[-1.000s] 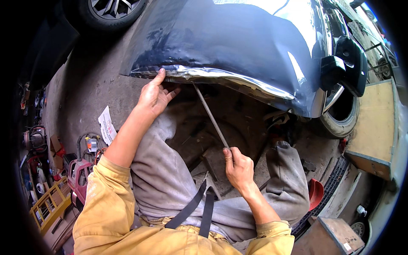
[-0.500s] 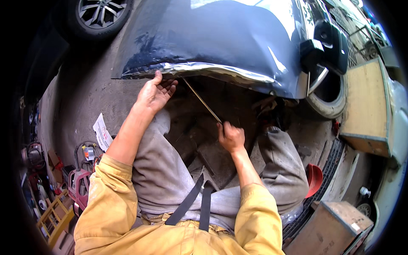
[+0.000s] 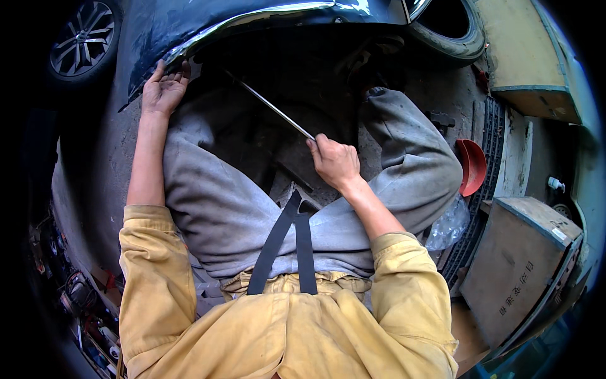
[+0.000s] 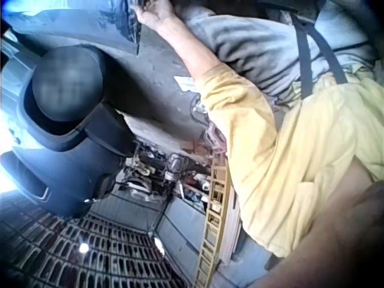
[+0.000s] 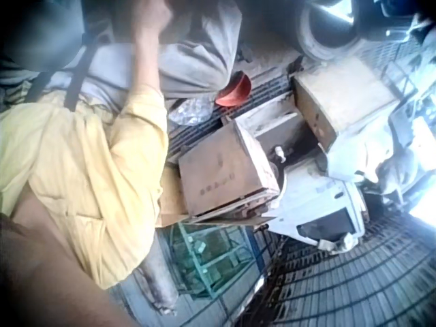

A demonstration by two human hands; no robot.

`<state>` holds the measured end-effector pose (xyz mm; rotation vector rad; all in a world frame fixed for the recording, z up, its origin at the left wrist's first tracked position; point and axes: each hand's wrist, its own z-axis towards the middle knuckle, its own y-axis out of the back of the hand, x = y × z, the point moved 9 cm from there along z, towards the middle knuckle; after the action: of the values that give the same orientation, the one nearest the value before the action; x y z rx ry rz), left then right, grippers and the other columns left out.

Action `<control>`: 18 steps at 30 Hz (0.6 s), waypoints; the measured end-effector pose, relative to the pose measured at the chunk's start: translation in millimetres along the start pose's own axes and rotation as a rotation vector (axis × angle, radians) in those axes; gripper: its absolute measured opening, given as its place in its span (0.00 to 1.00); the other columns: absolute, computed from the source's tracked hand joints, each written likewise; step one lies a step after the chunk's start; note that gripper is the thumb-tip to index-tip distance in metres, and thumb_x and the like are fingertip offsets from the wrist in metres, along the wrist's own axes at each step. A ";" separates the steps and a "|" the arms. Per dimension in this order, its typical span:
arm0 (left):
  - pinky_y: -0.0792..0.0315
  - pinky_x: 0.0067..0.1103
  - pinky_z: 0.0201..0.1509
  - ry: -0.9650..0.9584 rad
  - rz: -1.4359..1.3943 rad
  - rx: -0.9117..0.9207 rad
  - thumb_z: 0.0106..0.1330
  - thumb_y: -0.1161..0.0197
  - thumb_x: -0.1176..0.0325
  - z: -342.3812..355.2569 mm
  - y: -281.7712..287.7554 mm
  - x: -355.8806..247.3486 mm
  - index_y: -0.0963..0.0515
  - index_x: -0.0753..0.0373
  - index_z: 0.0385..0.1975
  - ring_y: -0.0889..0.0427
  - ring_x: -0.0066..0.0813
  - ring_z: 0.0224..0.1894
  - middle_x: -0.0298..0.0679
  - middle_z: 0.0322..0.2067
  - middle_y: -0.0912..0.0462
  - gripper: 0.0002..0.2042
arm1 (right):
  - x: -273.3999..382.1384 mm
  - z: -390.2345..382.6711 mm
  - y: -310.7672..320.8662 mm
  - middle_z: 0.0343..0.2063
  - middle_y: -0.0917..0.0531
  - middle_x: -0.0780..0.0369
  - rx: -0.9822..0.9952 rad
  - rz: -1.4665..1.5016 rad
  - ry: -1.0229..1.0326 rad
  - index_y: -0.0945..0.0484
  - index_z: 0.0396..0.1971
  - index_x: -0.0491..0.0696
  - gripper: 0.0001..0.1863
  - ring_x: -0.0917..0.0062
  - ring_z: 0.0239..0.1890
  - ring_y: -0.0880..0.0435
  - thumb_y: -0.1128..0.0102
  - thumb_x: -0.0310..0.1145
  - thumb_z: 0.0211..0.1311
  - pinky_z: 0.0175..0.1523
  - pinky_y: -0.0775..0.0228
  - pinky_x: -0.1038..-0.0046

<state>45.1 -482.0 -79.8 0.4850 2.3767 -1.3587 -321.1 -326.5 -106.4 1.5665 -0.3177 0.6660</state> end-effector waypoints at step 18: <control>0.33 0.43 0.66 -0.052 -0.036 -0.199 0.67 0.38 0.70 8.3 -6.3 19.0 0.30 0.69 0.51 0.24 0.47 0.57 0.52 0.51 0.22 0.16 | -163.3 -54.9 -163.1 0.45 0.16 0.50 0.565 -0.121 -0.698 0.18 0.41 0.44 0.13 0.56 0.51 0.18 0.46 0.30 0.59 0.55 0.24 0.59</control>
<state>26.7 -490.1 -87.9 0.3488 2.4548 -1.1195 -368.9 -283.8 -334.8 2.3233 -0.5765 0.0804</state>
